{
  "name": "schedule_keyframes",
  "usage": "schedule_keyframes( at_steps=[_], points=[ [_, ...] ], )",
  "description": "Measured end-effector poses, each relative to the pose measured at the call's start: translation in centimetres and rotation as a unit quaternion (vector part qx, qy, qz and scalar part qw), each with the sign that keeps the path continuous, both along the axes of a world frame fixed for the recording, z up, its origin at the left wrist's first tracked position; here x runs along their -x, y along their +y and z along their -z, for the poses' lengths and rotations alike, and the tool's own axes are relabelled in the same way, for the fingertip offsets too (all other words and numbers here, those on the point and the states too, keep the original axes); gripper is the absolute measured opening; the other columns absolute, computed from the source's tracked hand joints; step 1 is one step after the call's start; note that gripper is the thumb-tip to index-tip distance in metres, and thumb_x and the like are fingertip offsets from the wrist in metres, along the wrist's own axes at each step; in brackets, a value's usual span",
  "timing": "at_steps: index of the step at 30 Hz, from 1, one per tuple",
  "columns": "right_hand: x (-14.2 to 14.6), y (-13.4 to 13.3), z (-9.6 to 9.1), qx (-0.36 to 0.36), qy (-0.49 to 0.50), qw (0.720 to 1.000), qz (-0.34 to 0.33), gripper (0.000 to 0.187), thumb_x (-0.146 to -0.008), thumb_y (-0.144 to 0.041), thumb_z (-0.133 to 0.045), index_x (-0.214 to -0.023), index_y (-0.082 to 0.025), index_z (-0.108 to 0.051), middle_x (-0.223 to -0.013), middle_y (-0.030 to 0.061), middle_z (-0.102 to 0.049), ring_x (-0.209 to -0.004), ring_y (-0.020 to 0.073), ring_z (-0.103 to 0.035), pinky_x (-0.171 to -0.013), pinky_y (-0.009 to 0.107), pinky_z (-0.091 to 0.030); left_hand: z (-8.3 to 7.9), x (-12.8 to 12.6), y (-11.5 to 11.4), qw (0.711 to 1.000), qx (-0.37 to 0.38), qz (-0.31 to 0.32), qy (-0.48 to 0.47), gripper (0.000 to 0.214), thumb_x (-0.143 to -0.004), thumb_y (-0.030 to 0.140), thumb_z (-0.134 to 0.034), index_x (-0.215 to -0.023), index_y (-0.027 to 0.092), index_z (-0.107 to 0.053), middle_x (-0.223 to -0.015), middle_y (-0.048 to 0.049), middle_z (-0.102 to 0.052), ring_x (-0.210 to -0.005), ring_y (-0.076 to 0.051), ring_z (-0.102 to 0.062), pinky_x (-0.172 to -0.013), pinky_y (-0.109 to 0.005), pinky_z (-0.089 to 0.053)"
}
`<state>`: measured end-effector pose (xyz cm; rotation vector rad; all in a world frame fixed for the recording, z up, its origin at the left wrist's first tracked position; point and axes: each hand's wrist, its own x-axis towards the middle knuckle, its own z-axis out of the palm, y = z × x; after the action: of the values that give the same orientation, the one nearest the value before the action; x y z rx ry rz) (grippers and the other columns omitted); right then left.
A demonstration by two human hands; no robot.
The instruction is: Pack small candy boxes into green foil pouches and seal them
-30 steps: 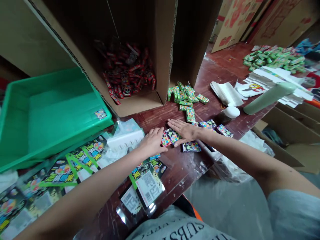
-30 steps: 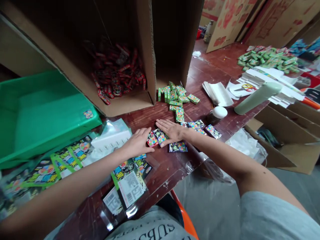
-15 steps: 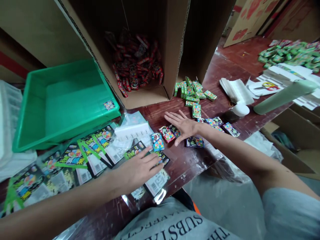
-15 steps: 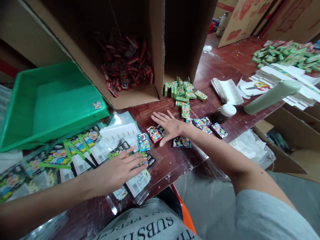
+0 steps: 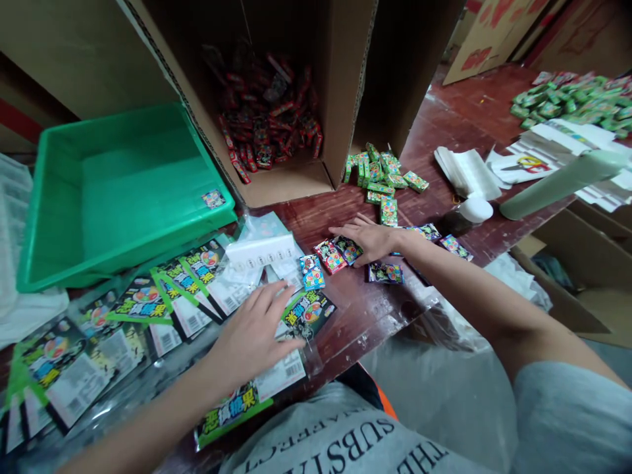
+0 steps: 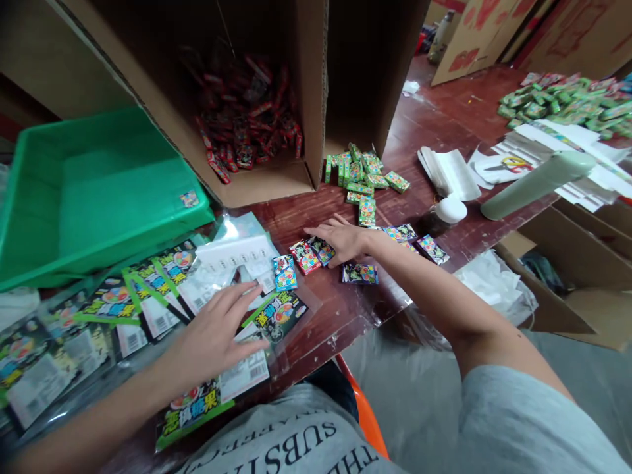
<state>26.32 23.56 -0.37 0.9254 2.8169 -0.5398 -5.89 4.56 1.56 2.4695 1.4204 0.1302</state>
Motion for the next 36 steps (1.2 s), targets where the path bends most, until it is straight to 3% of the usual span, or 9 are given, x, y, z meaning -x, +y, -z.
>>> schedule_keyframes(
  at_steps=[3,6,9,13,20,24,28,31,36],
  points=[
    [-0.6,-0.1,-1.1,-0.03,0.022,0.999,0.022,0.106,-0.071,-0.049,-0.085,-0.157,-0.011,-0.036,-0.142,0.0213,-0.057,-0.133,0.0428,-0.05,-0.118,0.068,-0.022,0.6,-3.3,4.6,0.999,-0.032,0.0,-0.026,0.094,-0.083,0.049,-0.074,-0.156,0.011,-0.029,-0.157,-0.0211,-0.043,-0.146,-0.037,-0.037,-0.122,-0.052,-0.032],
    [-0.5,-2.2,-2.2,-0.077,0.092,0.99,0.069,0.098,-0.075,-0.058,-0.081,-0.151,-0.01,-0.043,-0.133,0.0216,-0.06,-0.125,0.0412,-0.054,-0.115,0.065,-0.031,1.3,-4.8,6.4,0.999,-0.022,-0.034,-0.012,0.098,-0.079,0.041,-0.078,-0.156,0.006,-0.029,-0.148,-0.0244,-0.051,-0.142,-0.039,-0.042,-0.117,-0.051,-0.037],
    [1.3,-6.3,-2.1,-0.075,0.157,0.984,0.038,0.096,-0.077,-0.065,-0.077,-0.15,-0.012,-0.045,-0.133,0.0189,-0.06,-0.123,0.0376,-0.055,-0.115,0.06,-0.036,1.9,-4.5,4.5,0.997,-0.033,-0.067,-0.025,0.107,-0.074,0.046,-0.082,-0.157,0.01,-0.025,-0.144,-0.0234,-0.053,-0.136,-0.041,-0.047,-0.112,-0.053,-0.041],
    [4.8,-11.1,-0.2,-0.063,0.112,0.992,-0.013,0.091,-0.076,-0.058,-0.081,-0.148,-0.012,-0.048,-0.137,0.0168,-0.059,-0.13,0.0386,-0.051,-0.124,0.061,-0.024,2.1,-3.1,0.6,0.997,-0.022,-0.068,-0.029,0.121,-0.072,0.047,-0.087,-0.161,0.015,-0.012,-0.146,-0.0223,-0.053,-0.137,-0.041,-0.046,-0.11,-0.056,-0.04],
    [6.7,-12.6,2.3,-0.041,0.165,0.985,-0.011,0.118,-0.078,-0.08,-0.066,-0.162,-0.012,-0.019,-0.16,0.0226,-0.04,-0.144,0.0429,-0.039,-0.126,0.068,-0.002,0.1,2.1,-6.5,0.997,0.032,-0.075,-0.016,0.123,-0.067,0.071,-0.081,-0.162,0.027,-0.017,-0.162,-0.0136,-0.038,-0.145,-0.041,-0.038,-0.118,-0.057,-0.034],
    [8.2,-13.8,3.7,-0.004,0.218,0.976,-0.003,0.11,-0.083,-0.073,-0.066,-0.163,-0.016,-0.017,-0.158,0.0209,-0.043,-0.144,0.0387,-0.041,-0.127,0.066,-0.01,1.0,4.6,-10.5,0.992,0.084,-0.087,0.021,0.112,-0.068,0.063,-0.083,-0.159,0.025,-0.029,-0.154,-0.014,-0.047,-0.135,-0.04,-0.048,-0.111,-0.055,-0.043],
    [8.0,-14.8,3.8,0.039,0.323,0.946,0.014,0.088,-0.088,-0.057,-0.072,-0.158,-0.023,-0.033,-0.151,0.0166,-0.051,-0.142,0.0325,-0.046,-0.123,0.058,-0.031,1.8,5.0,-11.5,0.987,0.087,-0.135,-0.015,0.09,-0.084,0.043,-0.073,-0.158,0.019,-0.029,-0.147,-0.0151,-0.05,-0.136,-0.033,-0.049,-0.115,-0.048,-0.042],
    [6.8,-15.3,2.9,0.117,0.358,0.926,-0.043,0.09,-0.08,-0.057,-0.081,-0.155,-0.029,-0.04,-0.147,0.0119,-0.056,-0.135,0.03,-0.053,-0.114,0.053,-0.043,1.1,5.1,-11.1,0.983,0.087,-0.157,-0.042,0.09,-0.085,0.043,-0.071,-0.159,0.019,-0.025,-0.151,-0.0149,-0.046,-0.14,-0.032,-0.046,-0.118,-0.047,-0.041],
    [7.2,-15.5,3.1,0.115,0.326,0.932,-0.11,0.087,-0.082,-0.059,-0.077,-0.154,-0.025,-0.042,-0.145,0.0139,-0.057,-0.132,0.0298,-0.054,-0.115,0.055,-0.042,0.8,4.8,-10.6,0.987,0.088,-0.117,-0.073,0.089,-0.085,0.034,-0.07,-0.16,0.023,-0.023,-0.154,-0.0133,-0.044,-0.143,-0.032,-0.044,-0.119,-0.048,-0.04]
  ],
)
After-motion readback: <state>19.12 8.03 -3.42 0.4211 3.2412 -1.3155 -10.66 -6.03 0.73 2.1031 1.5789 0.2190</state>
